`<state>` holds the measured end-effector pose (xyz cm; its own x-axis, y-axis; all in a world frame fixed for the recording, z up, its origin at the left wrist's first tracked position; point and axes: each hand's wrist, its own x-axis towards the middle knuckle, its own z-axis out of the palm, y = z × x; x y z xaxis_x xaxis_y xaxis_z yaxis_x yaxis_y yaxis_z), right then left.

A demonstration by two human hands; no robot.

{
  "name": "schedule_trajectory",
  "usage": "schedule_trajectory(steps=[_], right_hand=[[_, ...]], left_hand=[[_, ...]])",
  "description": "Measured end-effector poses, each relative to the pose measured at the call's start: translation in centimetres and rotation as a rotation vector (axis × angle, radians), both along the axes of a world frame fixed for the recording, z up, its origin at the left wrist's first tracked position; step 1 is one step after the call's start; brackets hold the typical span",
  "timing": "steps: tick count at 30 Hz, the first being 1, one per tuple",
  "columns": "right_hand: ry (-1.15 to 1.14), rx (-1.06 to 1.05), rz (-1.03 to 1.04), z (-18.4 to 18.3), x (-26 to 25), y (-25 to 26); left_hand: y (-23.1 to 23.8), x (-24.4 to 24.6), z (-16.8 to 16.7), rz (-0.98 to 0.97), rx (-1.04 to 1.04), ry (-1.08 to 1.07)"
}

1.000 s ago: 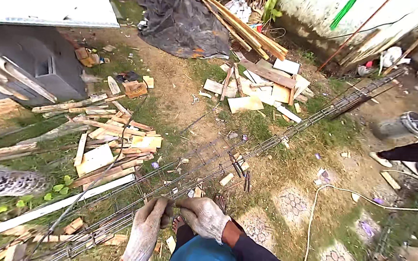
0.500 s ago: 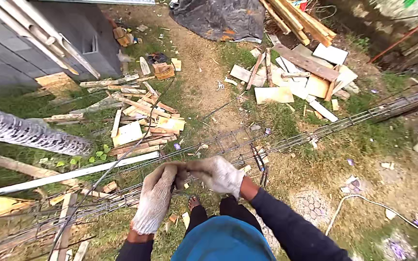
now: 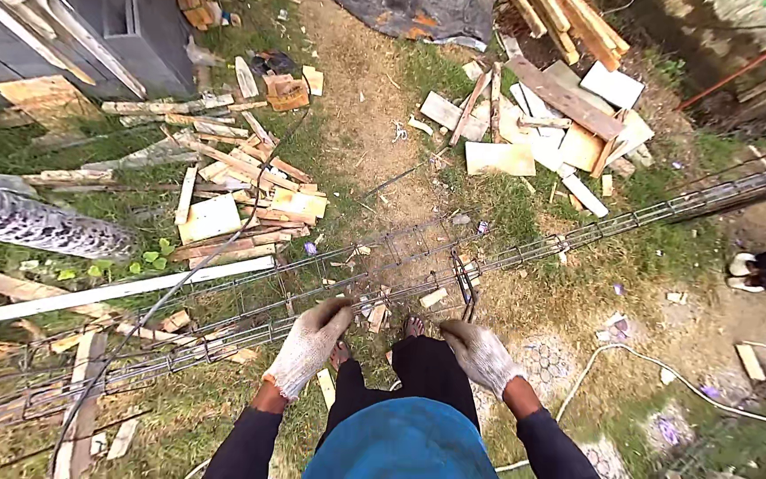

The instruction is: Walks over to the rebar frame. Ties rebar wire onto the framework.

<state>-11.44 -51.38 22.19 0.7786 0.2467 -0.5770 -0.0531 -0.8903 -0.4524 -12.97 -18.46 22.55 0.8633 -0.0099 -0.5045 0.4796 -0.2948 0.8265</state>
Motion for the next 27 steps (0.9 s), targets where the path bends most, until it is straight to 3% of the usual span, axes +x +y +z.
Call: schedule_trajectory(steps=[4,7,9,14,20,22,27], right_hand=[[0.195,-0.081,-0.021,-3.5,-0.9,-3.7],[0.281,-0.065,0.058,-6.1,1.7,-5.1],[0.327,-0.017,0.107,-8.0,4.0,-6.0],[0.388,-0.022,0.080,-15.1,9.7,-8.0],[0.464,0.014,-0.149,-24.2,8.1,-9.8],[0.513,0.026,-0.186,-26.4,6.1,-10.0],[0.608,0.004,-0.144,-30.5,1.8,-10.2]], left_hand=[[-1.5,-0.9,-4.9,-0.200,0.189,0.166],[-4.2,-0.9,-9.0,-0.221,0.274,0.281],[-6.6,-0.9,-12.1,-0.138,0.275,0.397],[-14.3,-0.3,-22.6,0.312,0.130,0.571],[-19.0,2.1,-33.3,0.226,0.178,0.751],[-19.8,2.2,-37.0,0.383,0.063,0.735],[-21.2,4.5,-44.1,1.178,-0.400,0.590]])
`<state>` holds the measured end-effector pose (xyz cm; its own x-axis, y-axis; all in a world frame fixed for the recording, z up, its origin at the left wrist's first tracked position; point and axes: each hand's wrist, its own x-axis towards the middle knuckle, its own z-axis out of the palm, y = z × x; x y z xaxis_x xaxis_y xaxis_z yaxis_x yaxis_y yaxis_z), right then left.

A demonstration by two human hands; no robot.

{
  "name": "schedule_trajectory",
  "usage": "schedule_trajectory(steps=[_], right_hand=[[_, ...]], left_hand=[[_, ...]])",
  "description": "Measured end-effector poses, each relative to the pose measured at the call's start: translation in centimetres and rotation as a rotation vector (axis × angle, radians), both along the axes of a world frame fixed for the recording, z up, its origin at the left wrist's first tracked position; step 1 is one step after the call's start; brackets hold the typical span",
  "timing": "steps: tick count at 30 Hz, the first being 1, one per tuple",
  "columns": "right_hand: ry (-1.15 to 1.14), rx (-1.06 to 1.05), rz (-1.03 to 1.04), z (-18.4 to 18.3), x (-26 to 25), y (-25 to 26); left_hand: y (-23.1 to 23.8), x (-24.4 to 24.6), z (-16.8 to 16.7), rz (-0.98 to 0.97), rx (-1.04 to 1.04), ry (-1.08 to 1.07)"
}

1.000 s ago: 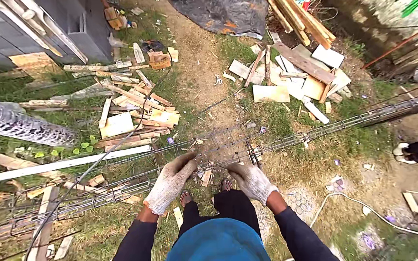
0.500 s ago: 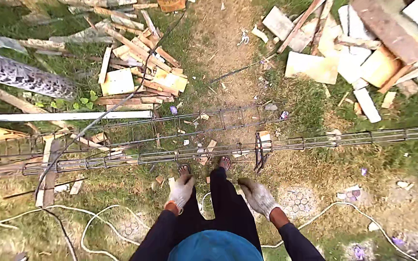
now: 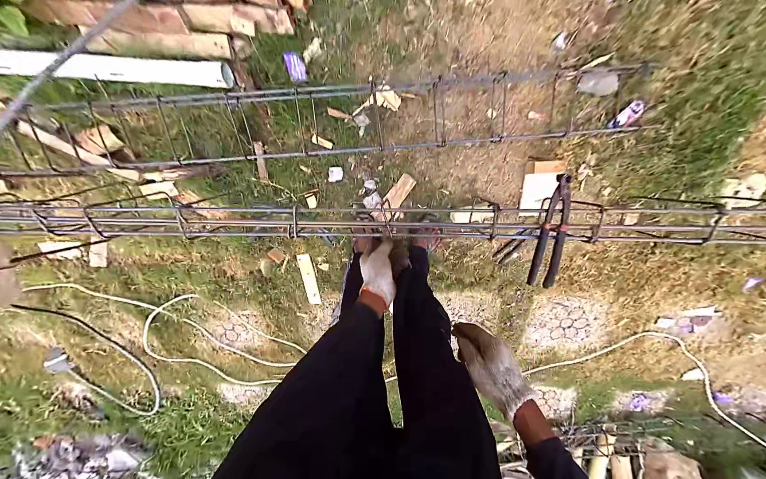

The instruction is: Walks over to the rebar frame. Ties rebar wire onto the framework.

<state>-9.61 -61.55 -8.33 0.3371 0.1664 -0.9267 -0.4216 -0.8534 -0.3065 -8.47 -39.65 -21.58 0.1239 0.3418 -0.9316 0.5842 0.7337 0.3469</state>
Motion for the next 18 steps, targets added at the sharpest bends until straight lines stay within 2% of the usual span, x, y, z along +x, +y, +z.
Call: schedule_trajectory(steps=[3,7,18], right_hand=[[0.042,-0.028,0.011,-1.2,-1.4,0.1],[0.060,-0.030,-0.043,-1.5,-1.5,1.8],[0.046,0.039,-0.082,-2.5,-0.2,5.4]], left_hand=[[0.3,0.2,-0.7,0.189,-0.112,-0.097],[1.3,-0.2,-0.1,0.262,-0.257,-0.253],[1.9,0.1,-0.1,0.157,-0.323,-0.288]])
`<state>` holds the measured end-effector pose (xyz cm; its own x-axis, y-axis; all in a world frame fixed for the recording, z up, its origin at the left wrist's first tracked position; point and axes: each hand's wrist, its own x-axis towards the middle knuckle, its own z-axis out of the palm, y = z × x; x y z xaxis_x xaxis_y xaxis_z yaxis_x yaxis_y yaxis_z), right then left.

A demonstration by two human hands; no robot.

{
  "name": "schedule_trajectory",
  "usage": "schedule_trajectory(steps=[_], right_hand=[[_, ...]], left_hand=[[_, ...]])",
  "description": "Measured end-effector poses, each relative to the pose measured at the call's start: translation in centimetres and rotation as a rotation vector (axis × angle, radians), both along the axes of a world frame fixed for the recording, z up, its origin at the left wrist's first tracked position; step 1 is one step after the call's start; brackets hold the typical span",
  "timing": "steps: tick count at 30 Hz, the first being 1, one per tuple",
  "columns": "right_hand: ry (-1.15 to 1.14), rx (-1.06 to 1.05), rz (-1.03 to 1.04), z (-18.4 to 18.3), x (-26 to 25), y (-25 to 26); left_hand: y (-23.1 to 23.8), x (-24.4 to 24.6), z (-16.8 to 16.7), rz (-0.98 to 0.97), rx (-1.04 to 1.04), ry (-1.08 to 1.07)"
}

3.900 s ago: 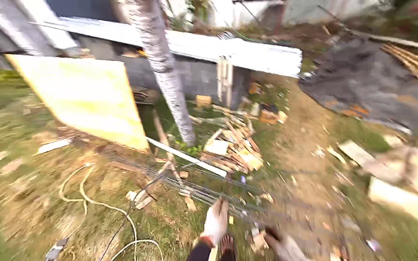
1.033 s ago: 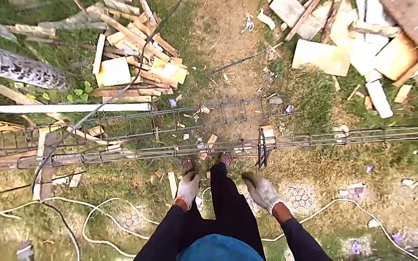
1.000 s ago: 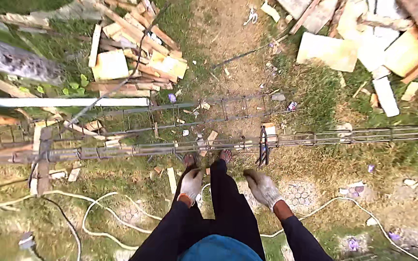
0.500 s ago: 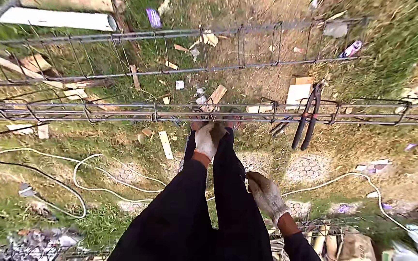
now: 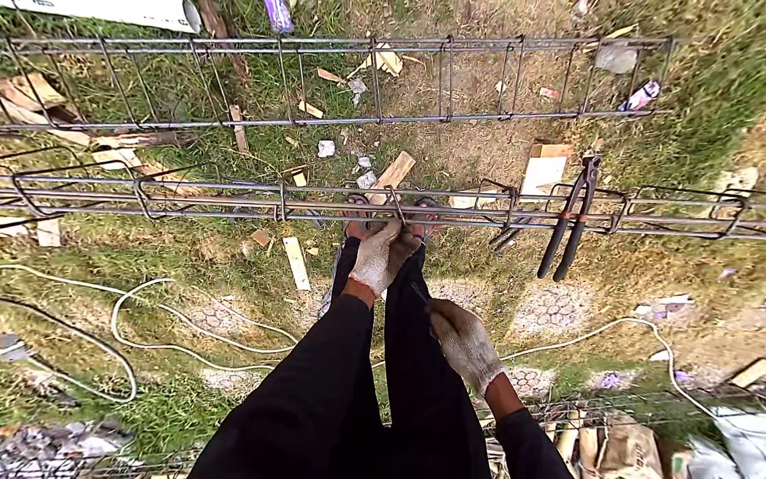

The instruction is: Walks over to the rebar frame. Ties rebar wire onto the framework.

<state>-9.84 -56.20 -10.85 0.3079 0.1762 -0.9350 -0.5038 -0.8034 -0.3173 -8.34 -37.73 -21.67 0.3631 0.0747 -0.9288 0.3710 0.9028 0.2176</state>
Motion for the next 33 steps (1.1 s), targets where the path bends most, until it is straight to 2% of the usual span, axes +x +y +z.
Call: schedule_trajectory(steps=[10,19,25,33], right_hand=[[-0.239,0.013,0.101,-1.3,3.6,1.9],[-0.410,0.044,0.157,-1.5,7.4,4.6],[-0.409,-0.062,0.305,-3.6,8.9,5.4],[-0.443,-0.009,0.403,-3.3,10.2,7.2]], left_hand=[[1.6,-0.6,-1.2,-0.060,-0.093,-0.009],[0.5,0.6,-1.3,0.034,-0.152,-0.063],[0.8,0.1,-1.2,0.057,-0.185,-0.064],[1.4,-0.4,-1.0,0.020,-0.185,-0.067]])
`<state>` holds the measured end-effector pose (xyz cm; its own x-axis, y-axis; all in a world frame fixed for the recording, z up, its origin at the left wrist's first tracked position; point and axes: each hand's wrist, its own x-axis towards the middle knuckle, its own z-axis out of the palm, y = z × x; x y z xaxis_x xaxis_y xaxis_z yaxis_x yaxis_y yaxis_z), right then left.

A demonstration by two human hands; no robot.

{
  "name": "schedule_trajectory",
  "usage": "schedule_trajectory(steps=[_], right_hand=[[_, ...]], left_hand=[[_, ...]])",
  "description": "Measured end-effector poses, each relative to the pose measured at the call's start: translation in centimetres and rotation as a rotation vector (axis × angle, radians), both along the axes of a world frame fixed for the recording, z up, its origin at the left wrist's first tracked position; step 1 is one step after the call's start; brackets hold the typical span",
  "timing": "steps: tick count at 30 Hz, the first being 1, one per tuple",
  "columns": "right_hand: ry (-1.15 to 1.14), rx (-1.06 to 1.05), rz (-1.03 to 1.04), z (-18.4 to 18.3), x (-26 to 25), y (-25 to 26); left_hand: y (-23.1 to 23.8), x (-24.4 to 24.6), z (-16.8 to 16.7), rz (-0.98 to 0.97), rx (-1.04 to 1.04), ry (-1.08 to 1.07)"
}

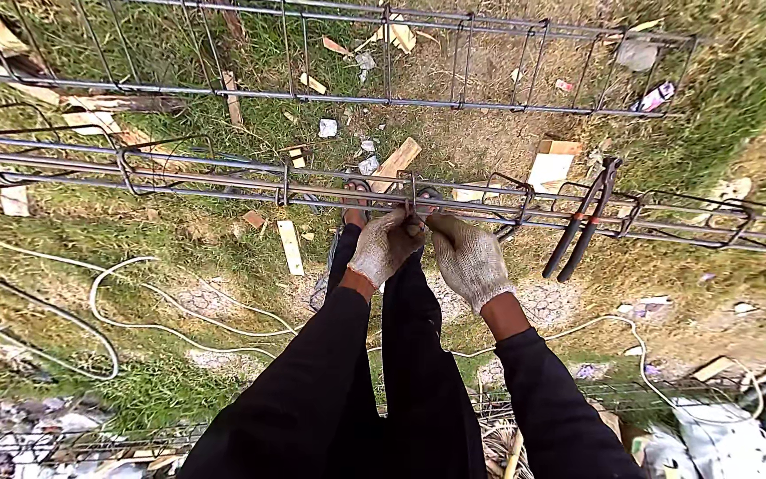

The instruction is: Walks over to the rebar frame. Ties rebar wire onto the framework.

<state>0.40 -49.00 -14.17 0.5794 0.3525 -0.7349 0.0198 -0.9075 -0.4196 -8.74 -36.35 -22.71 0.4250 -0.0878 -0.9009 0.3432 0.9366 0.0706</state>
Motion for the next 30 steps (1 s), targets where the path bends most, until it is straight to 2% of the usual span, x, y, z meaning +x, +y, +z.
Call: schedule_trajectory(steps=[3,7,12,24,30], right_hand=[[0.060,-0.056,0.052,0.1,0.4,1.2],[0.123,-0.214,0.112,-0.2,0.8,3.5],[0.131,-0.369,0.055,-0.2,0.5,6.1],[0.182,-0.286,-0.159,-2.3,-0.1,6.2],[0.207,-0.317,-0.196,-2.5,0.0,6.8]], left_hand=[[0.0,-0.6,0.2,-0.022,0.049,-0.037],[-0.3,-0.3,1.0,-0.021,0.094,0.025],[-1.1,0.0,1.1,0.035,0.179,0.069],[-1.3,0.7,0.5,0.084,0.226,0.123],[-1.2,1.1,0.1,-0.055,0.360,0.220]])
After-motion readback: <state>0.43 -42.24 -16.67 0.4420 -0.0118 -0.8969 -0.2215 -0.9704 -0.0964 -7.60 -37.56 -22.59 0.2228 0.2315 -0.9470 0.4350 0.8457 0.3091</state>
